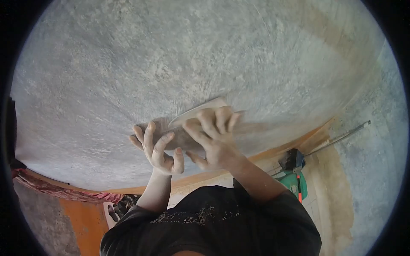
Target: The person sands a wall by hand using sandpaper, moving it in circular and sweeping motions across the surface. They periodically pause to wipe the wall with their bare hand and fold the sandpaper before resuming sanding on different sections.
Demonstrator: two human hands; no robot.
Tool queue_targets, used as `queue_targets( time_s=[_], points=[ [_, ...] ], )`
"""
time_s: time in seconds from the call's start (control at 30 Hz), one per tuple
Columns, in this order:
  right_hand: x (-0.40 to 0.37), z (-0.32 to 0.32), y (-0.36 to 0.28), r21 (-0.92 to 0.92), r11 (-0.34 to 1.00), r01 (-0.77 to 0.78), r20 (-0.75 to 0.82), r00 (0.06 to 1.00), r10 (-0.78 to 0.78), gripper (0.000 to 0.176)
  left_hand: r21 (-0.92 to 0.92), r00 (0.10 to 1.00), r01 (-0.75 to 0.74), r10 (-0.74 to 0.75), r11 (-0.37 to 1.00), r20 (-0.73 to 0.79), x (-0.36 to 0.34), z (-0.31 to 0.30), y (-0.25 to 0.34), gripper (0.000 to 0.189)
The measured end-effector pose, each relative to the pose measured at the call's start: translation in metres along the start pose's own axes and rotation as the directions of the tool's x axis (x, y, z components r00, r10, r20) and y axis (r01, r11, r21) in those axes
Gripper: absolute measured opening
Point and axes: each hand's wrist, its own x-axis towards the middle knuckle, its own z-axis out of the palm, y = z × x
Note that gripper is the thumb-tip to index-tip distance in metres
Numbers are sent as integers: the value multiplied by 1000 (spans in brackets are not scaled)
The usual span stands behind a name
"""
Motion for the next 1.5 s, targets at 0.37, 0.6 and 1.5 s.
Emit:
queue_targets(
  time_s=[0.37, 0.6, 1.5],
  points=[
    [9, 13, -19, 20, 994, 107, 8, 994, -107, 89, 218, 984, 152, -168, 964, 57, -22, -37, -17, 83],
    [38, 14, -1, 335, 909, -249, -297, 888, 352, 93, 321, 931, 327, -361, 889, 49, -47, -77, -41, 99],
    [12, 105, -122, 204, 968, -145, -234, 953, 192, 88, 370, 863, 201, -343, 907, 371, -128, -119, -79, 111]
  ],
)
